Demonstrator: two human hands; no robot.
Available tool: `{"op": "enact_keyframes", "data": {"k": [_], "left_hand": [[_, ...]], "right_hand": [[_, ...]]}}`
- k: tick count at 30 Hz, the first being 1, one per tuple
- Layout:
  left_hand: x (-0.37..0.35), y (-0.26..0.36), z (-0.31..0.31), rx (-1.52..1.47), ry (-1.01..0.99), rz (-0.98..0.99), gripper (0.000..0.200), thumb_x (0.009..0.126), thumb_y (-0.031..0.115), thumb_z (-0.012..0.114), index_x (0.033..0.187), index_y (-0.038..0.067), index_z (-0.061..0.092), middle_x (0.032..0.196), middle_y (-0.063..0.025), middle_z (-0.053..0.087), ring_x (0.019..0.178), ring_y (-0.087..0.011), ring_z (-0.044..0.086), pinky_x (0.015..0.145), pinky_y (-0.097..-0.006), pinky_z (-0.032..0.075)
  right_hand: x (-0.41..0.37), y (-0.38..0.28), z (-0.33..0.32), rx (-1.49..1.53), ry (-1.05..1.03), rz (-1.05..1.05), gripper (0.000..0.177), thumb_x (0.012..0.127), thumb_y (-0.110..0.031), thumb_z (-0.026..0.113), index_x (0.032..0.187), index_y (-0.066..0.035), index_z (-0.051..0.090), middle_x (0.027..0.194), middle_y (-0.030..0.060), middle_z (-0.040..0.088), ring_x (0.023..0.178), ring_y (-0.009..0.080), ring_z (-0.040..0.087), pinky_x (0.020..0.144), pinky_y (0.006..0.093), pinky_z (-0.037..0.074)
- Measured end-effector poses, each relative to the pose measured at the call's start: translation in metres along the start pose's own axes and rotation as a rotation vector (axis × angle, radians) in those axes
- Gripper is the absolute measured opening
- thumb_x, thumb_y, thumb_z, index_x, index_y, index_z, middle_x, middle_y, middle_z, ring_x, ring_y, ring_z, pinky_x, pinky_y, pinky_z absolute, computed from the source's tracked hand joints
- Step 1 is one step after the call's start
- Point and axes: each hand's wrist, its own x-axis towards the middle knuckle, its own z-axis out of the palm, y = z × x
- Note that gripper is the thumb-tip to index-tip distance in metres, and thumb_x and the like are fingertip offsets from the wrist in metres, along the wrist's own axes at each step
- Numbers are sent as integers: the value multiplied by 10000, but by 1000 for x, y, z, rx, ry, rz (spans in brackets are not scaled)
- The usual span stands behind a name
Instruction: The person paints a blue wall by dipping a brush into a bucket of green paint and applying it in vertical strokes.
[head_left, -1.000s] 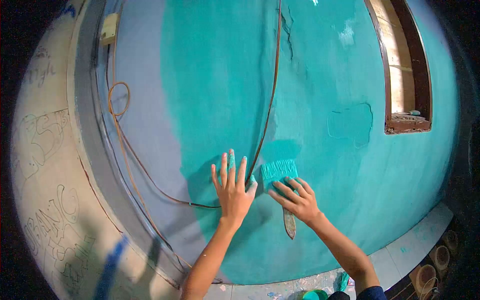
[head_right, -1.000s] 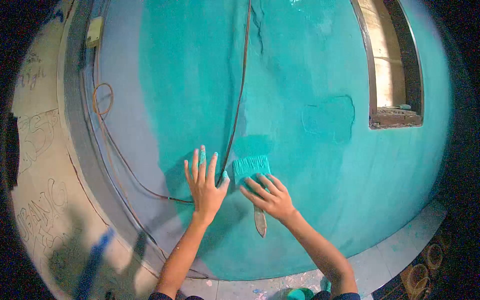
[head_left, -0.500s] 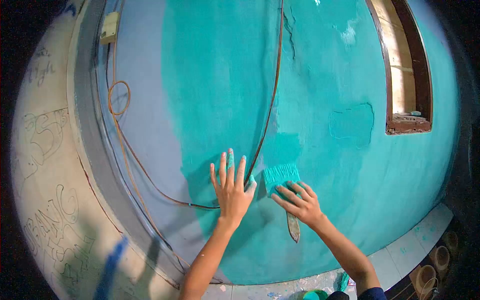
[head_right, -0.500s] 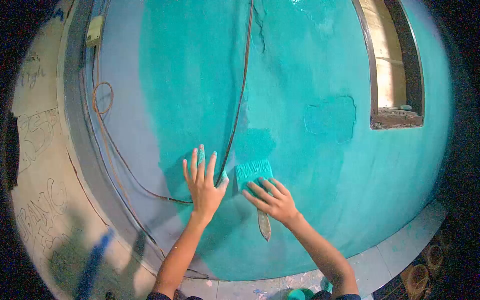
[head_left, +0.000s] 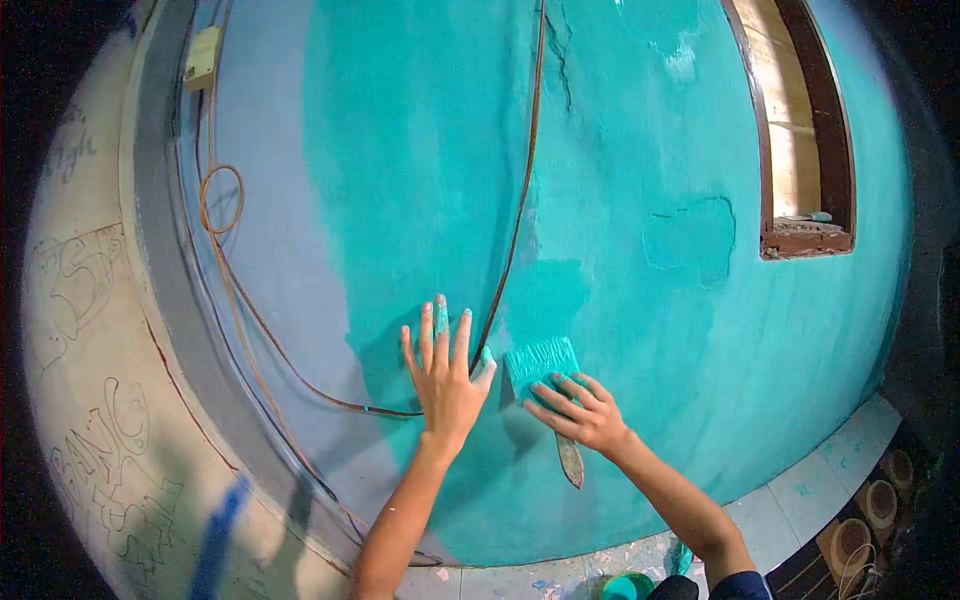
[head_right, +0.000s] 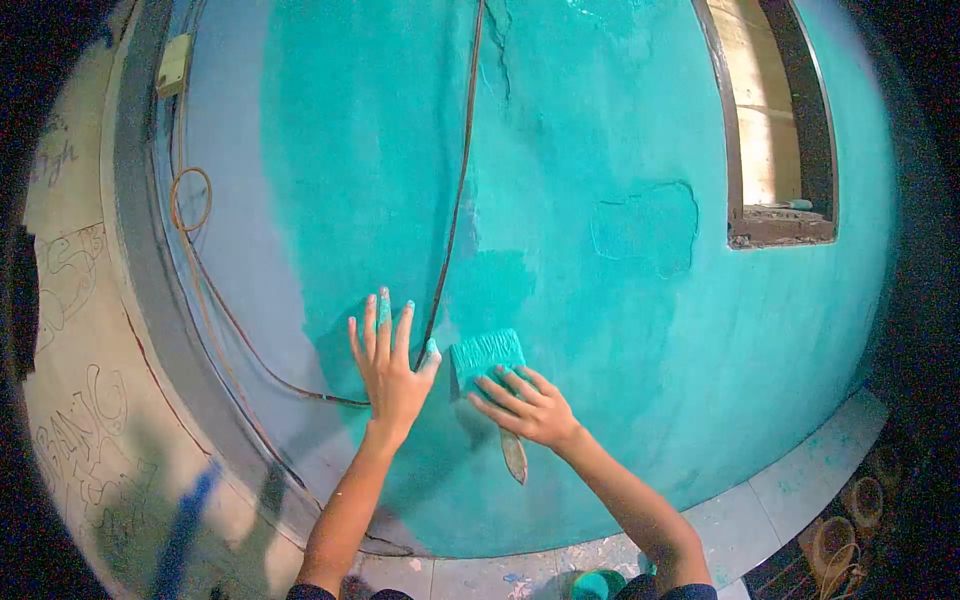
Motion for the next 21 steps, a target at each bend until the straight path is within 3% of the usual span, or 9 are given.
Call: {"op": "enact_keyframes", "data": {"k": [4,8,13,17,21], "left_hand": [[2,-1,0,20,-8,24,754,694,195,827,1379,57,543,1557,-191,396,1478,-344,308,1203,-599,200],[0,2,0,21,-42,-4,768,686,196,840,1376,47,537,1566,-190,384,1484,-342,299,1205,-603,192],[-1,3,2,1,-6,0,782,672,184,853,1376,57,537,1568,-192,380,1482,-346,303,1207,-604,189],[-5,0,-1,2,-16,18,772,697,189,838,1392,69,526,1571,-196,372,1482,-352,301,1207,-607,181],[-8,1,-1,13,-51,6,762,718,187,821,1405,71,513,1571,-190,373,1484,-351,296,1208,-608,174]], "right_hand": [[22,24,-7,-71,134,32,436,829,-209,647,1257,-287,677,1347,-20,611,1138,204,615,1001,392,495],[53,47,-4,-104,94,42,462,820,-206,647,1276,-278,662,1353,-16,606,1129,218,618,983,393,504],[-2,5,1,-10,-46,-56,440,838,-224,641,1274,-277,661,1353,-32,608,1156,188,603,989,384,500],[11,8,-3,-51,129,12,437,837,-231,639,1269,-290,664,1338,-38,619,1125,190,619,976,388,499],[47,31,-1,-49,61,71,478,834,-235,626,1310,-282,635,1352,-30,612,1114,205,620,986,387,493]]}}
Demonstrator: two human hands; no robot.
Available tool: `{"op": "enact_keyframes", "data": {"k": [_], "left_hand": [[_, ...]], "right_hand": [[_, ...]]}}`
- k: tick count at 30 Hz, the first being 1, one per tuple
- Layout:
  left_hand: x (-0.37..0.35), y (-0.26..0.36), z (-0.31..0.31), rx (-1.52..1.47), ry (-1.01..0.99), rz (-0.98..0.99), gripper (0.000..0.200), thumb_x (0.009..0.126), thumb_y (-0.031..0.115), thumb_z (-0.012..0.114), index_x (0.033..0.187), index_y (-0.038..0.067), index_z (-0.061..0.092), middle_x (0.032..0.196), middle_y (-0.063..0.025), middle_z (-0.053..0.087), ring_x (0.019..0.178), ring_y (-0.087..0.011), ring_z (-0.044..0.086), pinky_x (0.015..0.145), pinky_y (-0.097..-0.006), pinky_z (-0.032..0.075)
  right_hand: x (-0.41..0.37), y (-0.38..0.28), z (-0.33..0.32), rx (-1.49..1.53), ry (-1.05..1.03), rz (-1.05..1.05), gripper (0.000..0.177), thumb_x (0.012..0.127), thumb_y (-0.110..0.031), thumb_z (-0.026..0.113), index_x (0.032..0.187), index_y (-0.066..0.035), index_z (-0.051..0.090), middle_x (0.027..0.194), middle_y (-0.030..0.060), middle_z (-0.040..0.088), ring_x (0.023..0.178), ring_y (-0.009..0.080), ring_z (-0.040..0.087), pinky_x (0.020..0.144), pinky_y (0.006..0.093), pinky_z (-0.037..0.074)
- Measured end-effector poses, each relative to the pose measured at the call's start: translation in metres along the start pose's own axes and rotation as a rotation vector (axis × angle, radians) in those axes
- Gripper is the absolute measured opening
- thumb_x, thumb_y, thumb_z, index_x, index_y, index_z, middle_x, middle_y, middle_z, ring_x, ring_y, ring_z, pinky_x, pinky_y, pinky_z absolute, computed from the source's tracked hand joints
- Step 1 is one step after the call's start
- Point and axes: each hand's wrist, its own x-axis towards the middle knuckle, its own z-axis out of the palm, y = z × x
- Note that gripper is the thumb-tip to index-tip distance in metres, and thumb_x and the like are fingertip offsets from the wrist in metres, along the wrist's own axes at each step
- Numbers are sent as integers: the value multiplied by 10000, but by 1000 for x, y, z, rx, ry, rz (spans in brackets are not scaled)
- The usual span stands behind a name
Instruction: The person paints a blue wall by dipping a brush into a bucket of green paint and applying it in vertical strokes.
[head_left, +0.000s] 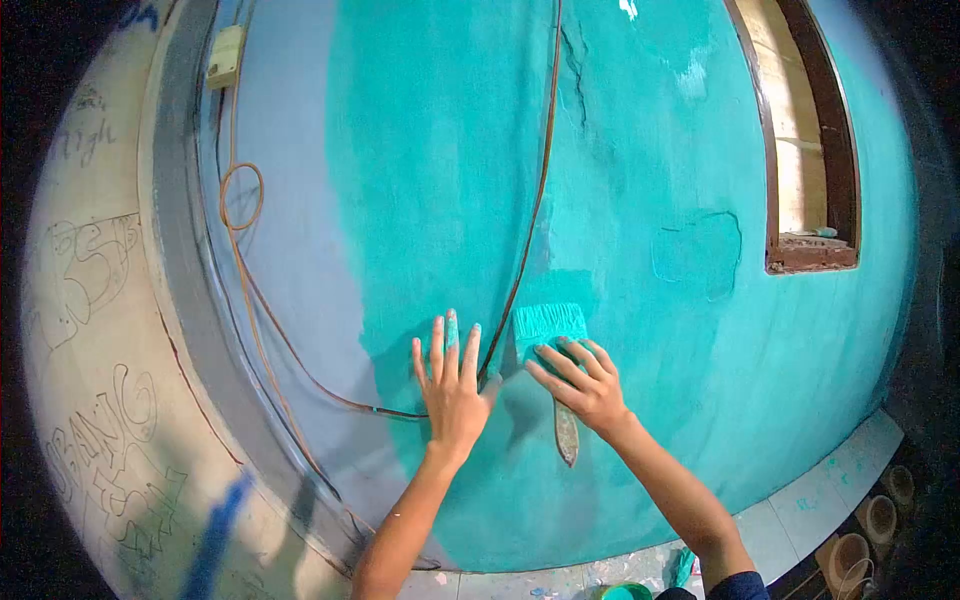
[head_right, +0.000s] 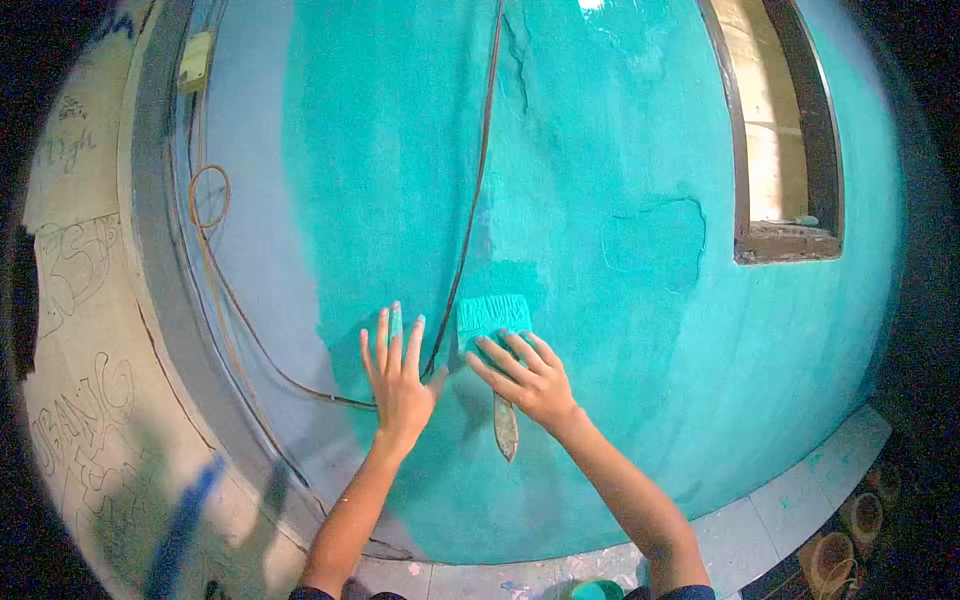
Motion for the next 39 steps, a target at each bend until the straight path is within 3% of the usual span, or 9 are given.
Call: {"op": "enact_keyframes", "data": {"k": [7,13,17,21,27,32,35,37,39], "left_hand": [[-6,-1,3,-25,5,-1,776,708,184,824,1409,76,509,1573,-180,373,1491,-346,283,1214,-600,168],[-11,-4,2,39,14,11,785,701,185,835,1410,78,514,1571,-177,378,1489,-342,289,1214,-596,176],[-12,0,1,-8,-18,-45,788,697,191,843,1406,77,517,1572,-176,376,1490,-334,287,1215,-592,177],[-16,-8,-3,-17,-40,-42,781,700,206,847,1399,77,521,1572,-179,375,1489,-328,292,1214,-590,183],[-24,-15,-4,39,-51,-19,732,731,233,826,1388,72,545,1548,-179,414,1491,-324,291,1208,-602,185],[-29,-13,-3,18,-51,-44,734,731,221,819,1394,71,540,1544,-178,420,1490,-321,294,1208,-602,187],[-29,-15,-3,10,-59,-27,742,725,214,819,1397,71,538,1547,-179,415,1491,-318,293,1208,-602,186],[-27,-16,-4,34,-58,-9,753,719,218,823,1400,76,536,1551,-176,411,1492,-317,290,1211,-597,182],[-29,-17,-6,42,-68,-4,750,719,215,821,1401,81,537,1555,-173,407,1493,-315,290,1212,-595,181]], "right_hand": [[-68,-46,-4,101,-144,-168,489,842,-227,614,1329,-276,624,1366,-21,603,1128,192,613,993,366,492],[-9,-9,-7,5,46,-52,488,814,-208,650,1300,-251,646,1317,-15,629,1144,202,613,983,382,503],[-30,-26,9,58,-25,-30,501,804,-204,655,1303,-227,642,1344,10,606,1185,215,602,1001,405,501],[-67,-53,-2,151,-206,-180,465,826,-223,641,1291,-235,644,1332,9,611,1213,208,594,1023,397,493],[-13,-25,-5,48,-26,-33,453,835,-235,644,1286,-270,650,1305,-21,635,1169,201,610,993,400,501],[-60,-57,14,205,-195,-84,533,848,-196,620,1378,-217,568,1403,52,574,1222,231,582,1038,407,468],[-82,-65,4,243,-233,-145,542,843,-201,625,1381,-219,564,1414,41,572,1230,226,579,1037,403,469],[-69,-54,-5,240,-204,-119,515,841,-205,629,1354,-236,590,1400,37,584,1212,225,591,1018,406,476],[-45,-36,-14,108,12,-39,481,828,-206,642,1305,-257,631,1377,40,601,1181,223,609,990,407,481]]}}
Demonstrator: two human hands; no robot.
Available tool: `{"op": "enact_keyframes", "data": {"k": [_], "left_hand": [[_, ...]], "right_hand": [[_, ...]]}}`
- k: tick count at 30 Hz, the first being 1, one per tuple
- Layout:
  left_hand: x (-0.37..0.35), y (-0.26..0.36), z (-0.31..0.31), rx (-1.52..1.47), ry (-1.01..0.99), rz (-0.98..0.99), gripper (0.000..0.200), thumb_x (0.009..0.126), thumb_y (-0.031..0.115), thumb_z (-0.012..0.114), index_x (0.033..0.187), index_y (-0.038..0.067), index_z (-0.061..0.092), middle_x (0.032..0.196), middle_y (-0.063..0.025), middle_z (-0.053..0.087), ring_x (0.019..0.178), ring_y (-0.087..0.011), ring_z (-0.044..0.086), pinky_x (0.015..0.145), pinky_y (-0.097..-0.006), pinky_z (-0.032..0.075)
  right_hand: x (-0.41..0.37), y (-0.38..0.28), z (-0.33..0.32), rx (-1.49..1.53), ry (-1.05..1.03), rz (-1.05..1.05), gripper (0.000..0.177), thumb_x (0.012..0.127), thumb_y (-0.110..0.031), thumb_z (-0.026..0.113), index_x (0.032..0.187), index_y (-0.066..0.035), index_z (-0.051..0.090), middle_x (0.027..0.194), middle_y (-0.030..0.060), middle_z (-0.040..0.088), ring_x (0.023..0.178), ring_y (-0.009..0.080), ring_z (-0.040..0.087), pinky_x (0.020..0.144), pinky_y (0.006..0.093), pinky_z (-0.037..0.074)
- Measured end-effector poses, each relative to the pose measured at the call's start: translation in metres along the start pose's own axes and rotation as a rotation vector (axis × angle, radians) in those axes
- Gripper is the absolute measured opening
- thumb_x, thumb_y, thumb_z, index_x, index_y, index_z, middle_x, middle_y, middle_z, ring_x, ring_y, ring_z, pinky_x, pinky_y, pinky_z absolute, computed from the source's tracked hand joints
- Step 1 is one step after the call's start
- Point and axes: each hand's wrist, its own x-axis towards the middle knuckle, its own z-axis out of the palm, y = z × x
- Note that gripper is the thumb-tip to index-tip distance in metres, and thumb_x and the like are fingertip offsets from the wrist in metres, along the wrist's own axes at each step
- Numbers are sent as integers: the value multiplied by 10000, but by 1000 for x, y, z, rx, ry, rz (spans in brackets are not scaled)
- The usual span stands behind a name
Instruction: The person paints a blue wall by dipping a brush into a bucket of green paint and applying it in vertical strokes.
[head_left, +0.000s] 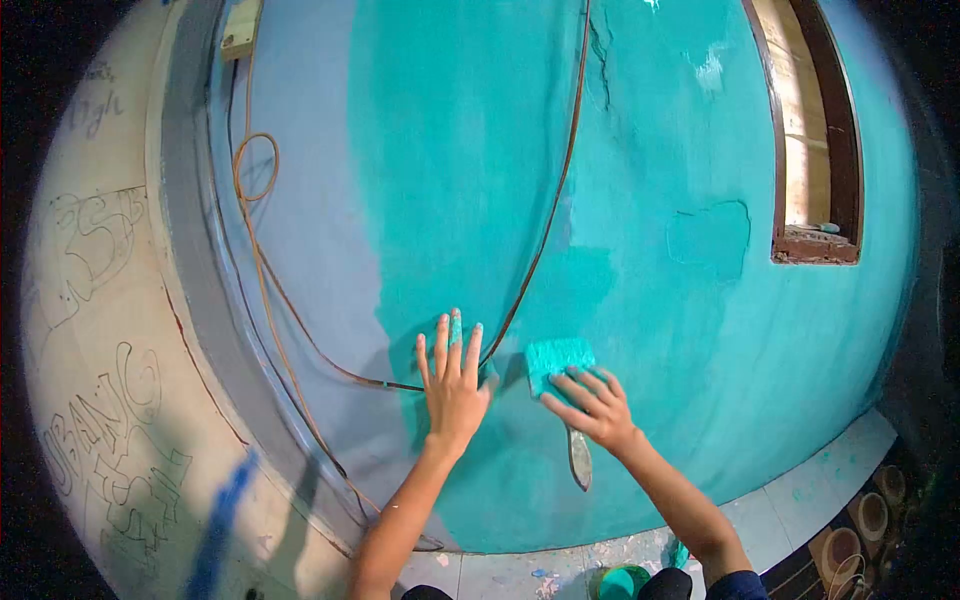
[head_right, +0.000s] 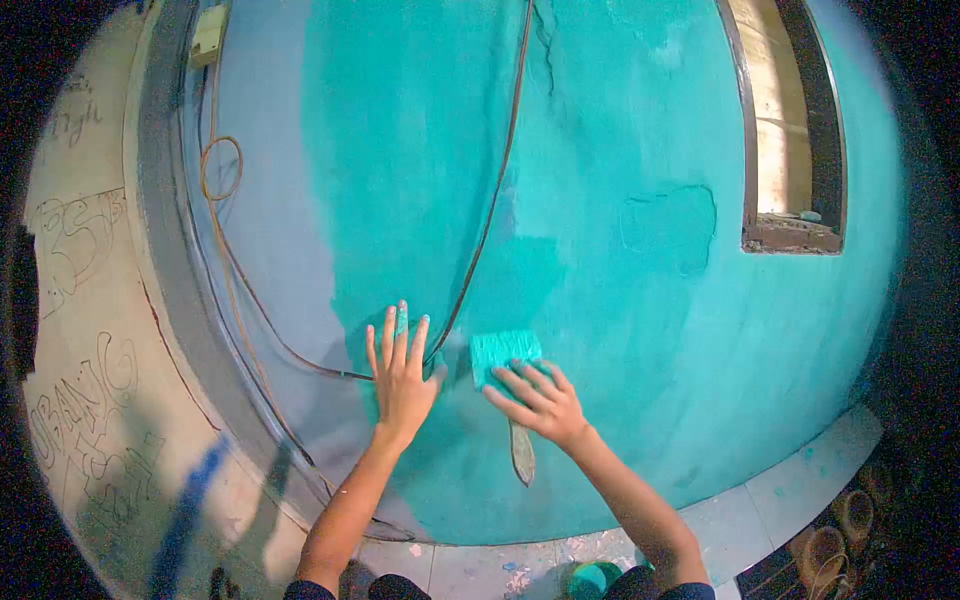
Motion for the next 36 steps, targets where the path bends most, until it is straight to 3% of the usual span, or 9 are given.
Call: {"op": "enact_keyframes", "data": {"k": [4,9,14,16,18,20,24,29,36], "left_hand": [[-3,2,6,-36,34,0,807,699,149,818,1431,75,484,1577,-187,363,1492,-340,280,1214,-605,170],[-5,2,7,-46,27,-11,752,683,157,830,1374,70,546,1568,-185,379,1487,-334,293,1220,-593,168],[-6,0,5,-37,1,-18,757,690,163,826,1379,53,535,1556,-196,391,1485,-333,299,1220,-588,170],[-7,2,5,-20,-3,-41,748,700,160,820,1382,55,533,1552,-201,392,1485,-332,299,1221,-583,169],[-6,4,5,-40,8,-41,734,712,155,811,1384,57,532,1552,-196,394,1483,-331,302,1223,-580,168],[-7,5,3,-41,-13,-60,730,718,154,808,1386,58,531,1551,-190,400,1480,-330,309,1221,-581,174],[-7,1,3,-6,46,-16,747,701,156,824,1383,58,534,1549,-184,405,1477,-332,314,1218,-582,184],[-5,0,-2,-34,39,-35,726,713,169,818,1376,59,545,1555,-180,399,1477,-330,314,1220,-583,185],[-7,-4,-3,-44,53,-65,765,694,175,844,1385,76,531,1546,-187,411,1477,-342,312,1208,-607,183]], "right_hand": [[2,18,2,36,-60,211,482,807,-187,672,1284,-257,655,1298,48,633,1111,238,627,952,409,488],[-61,-28,-3,134,-283,-48,463,828,-194,659,1289,-242,644,1311,25,614,1154,238,616,991,397,502],[-14,6,-10,9,-82,-35,453,820,-210,658,1271,-256,655,1289,12,638,1174,226,613,1000,399,500],[6,21,-7,-9,8,85,471,804,-197,661,1273,-242,658,1280,17,648,1171,224,615,1003,408,497],[-9,18,3,83,-62,155,506,793,-180,666,1297,-217,644,1297,23,640,1177,229,610,1012,415,492],[-46,-12,8,163,-257,113,537,784,-174,671,1319,-197,629,1324,28,624,1189,235,602,1033,415,482],[-76,-37,3,249,-335,-27,521,803,-176,670,1321,-192,623,1351,49,607,1244,242,578,1055,415,471],[-6,7,-12,133,-135,130,484,817,-163,660,1300,-201,638,1320,46,620,1193,241,606,1025,424,488],[-26,-24,4,121,-175,-25,449,830,-192,652,1278,-232,653,1281,26,636,1142,230,626,1004,413,503]]}}
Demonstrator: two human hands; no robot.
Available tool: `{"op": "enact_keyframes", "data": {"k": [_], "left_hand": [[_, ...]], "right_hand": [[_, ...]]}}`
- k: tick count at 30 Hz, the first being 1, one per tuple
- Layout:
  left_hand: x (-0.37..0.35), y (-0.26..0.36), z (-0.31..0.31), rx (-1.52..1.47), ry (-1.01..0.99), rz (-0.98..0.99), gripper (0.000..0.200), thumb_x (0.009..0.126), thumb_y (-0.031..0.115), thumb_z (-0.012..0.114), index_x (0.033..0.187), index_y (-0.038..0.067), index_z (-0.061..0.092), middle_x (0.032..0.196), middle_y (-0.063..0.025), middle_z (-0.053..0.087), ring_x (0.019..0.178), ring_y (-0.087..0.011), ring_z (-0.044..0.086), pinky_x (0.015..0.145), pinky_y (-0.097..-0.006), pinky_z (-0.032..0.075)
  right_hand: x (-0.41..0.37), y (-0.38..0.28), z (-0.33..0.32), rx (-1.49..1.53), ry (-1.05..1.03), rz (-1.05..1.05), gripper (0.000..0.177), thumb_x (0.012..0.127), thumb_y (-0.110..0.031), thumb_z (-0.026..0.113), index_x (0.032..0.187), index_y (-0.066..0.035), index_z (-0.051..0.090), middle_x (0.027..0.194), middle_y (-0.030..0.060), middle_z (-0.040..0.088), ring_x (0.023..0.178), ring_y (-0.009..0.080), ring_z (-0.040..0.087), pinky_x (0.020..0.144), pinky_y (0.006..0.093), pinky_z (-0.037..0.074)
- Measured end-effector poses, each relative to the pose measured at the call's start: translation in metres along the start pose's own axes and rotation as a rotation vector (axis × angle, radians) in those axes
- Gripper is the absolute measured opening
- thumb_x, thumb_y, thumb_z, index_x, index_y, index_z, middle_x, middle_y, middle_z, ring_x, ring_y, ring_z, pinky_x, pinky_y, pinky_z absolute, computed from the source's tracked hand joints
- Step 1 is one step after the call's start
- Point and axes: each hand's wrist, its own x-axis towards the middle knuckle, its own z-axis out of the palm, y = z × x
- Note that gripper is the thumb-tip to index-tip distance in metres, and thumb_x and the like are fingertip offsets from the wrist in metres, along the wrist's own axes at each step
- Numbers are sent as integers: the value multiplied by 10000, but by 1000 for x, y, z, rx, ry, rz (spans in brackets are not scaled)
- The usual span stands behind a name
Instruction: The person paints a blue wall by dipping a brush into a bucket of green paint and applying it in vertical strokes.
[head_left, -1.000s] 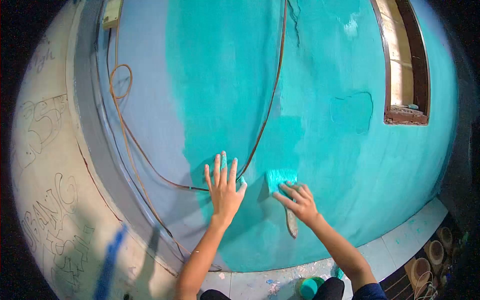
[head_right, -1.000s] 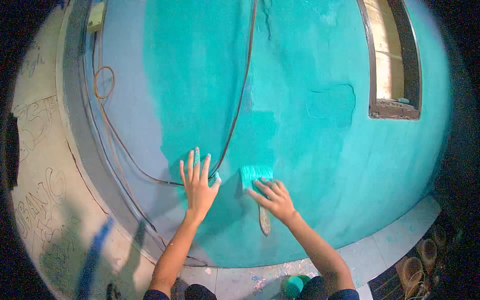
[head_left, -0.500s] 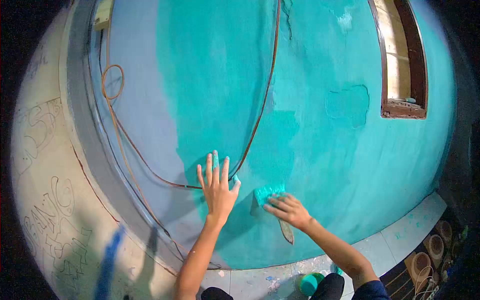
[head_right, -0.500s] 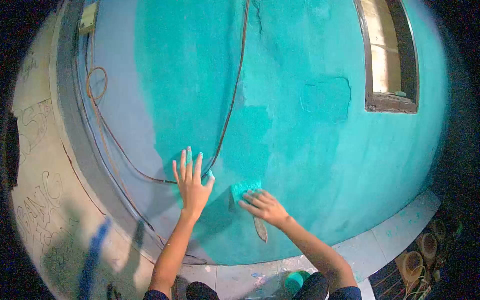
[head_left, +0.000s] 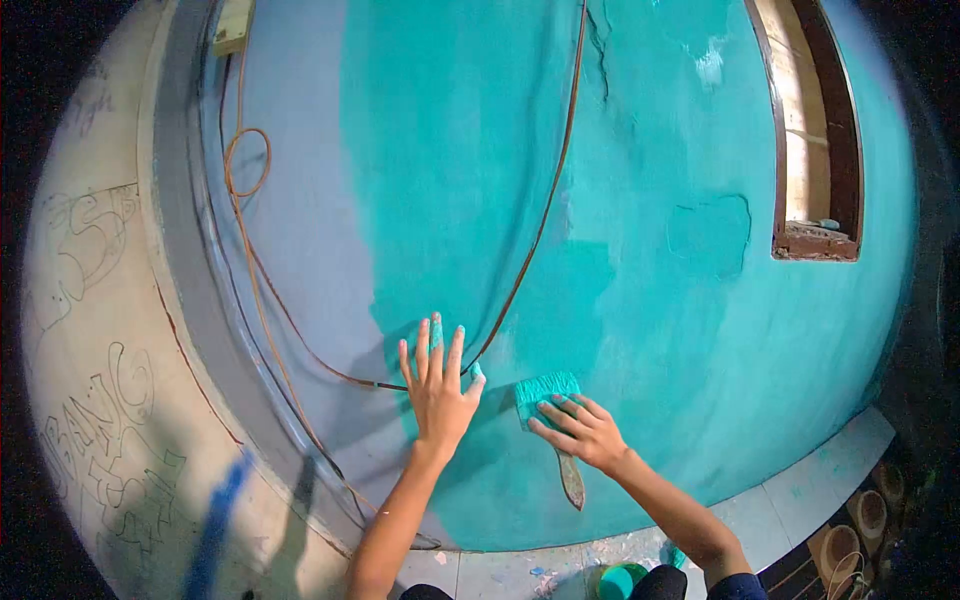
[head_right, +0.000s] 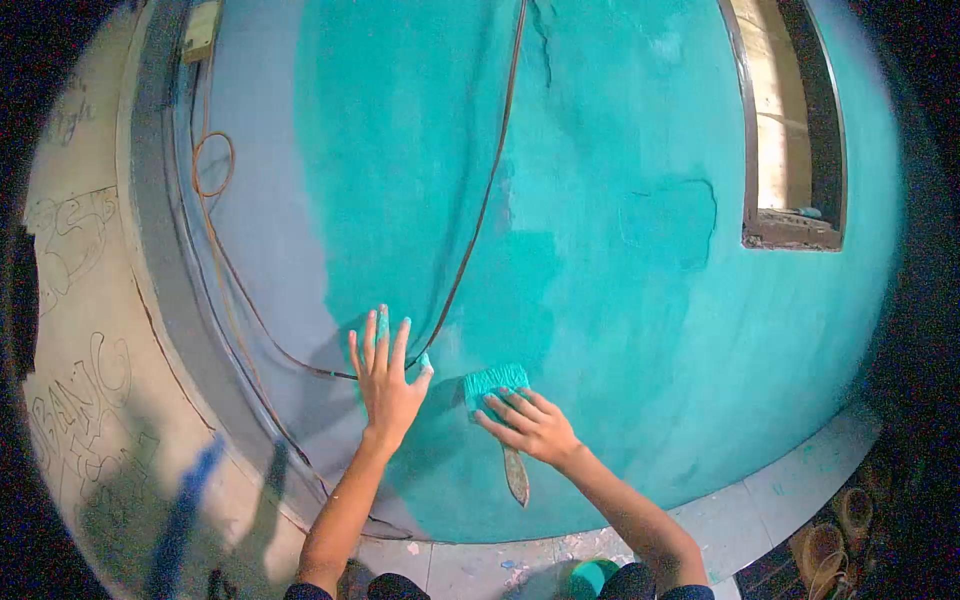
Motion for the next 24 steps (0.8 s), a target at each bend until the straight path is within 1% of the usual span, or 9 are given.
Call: {"op": "enact_keyframes", "data": {"k": [1,4,5,10,12,14,17,20,24], "left_hand": [[0,0,-2,-6,-17,3,772,692,178,845,1388,77,528,1549,-188,407,1478,-343,310,1207,-609,184],[0,-4,-3,24,-31,28,791,686,185,848,1398,81,517,1555,-189,398,1481,-346,305,1204,-613,183],[0,-2,-4,13,-23,29,801,675,169,849,1399,74,517,1554,-191,396,1482,-349,300,1206,-613,181],[-2,2,-2,-17,6,15,802,670,158,841,1398,71,518,1553,-189,393,1481,-354,299,1205,-617,183],[-4,-2,-3,-10,-18,26,782,680,162,833,1392,70,523,1553,-184,396,1480,-349,302,1207,-615,180],[-4,-3,-5,-17,-20,31,776,684,163,832,1392,72,525,1552,-181,398,1479,-347,304,1208,-613,178],[-3,-2,-8,-8,-40,28,761,697,163,826,1391,75,528,1552,-180,401,1478,-344,307,1210,-612,174],[-4,-1,-6,-7,-45,21,745,712,162,817,1393,77,528,1554,-182,399,1477,-344,309,1212,-611,171],[-4,1,-4,18,-22,34,732,723,160,806,1394,73,527,1556,-183,395,1479,-344,306,1212,-606,172]], "right_hand": [[9,2,0,-59,105,12,433,833,-189,650,1261,-249,664,1279,17,638,1139,224,629,974,405,521],[54,21,-4,-179,284,68,425,833,-181,648,1251,-256,671,1286,11,639,1131,212,631,961,392,525],[66,25,-5,-154,238,118,370,839,-196,704,1198,-283,700,1229,-7,671,1057,202,644,931,389,535],[18,-1,34,-123,76,30,374,855,-206,677,1221,-284,693,1250,-18,666,1063,192,641,942,391,526],[7,-15,33,-28,37,-18,451,833,-178,633,1277,-255,648,1325,7,620,1106,197,628,978,386,514],[11,-8,27,-56,80,-20,441,837,-206,645,1274,-269,648,1325,-6,625,1101,199,627,964,379,514],[50,20,12,-221,261,15,452,841,-227,651,1290,-274,635,1304,-17,641,1077,183,628,922,376,520],[60,25,27,-175,184,26,451,841,-222,647,1290,-264,636,1318,-15,632,1055,181,630,922,378,521],[8,-12,55,-50,81,-16,459,835,-246,656,1293,-268,634,1353,-25,610,1081,169,614,928,371,515]]}}
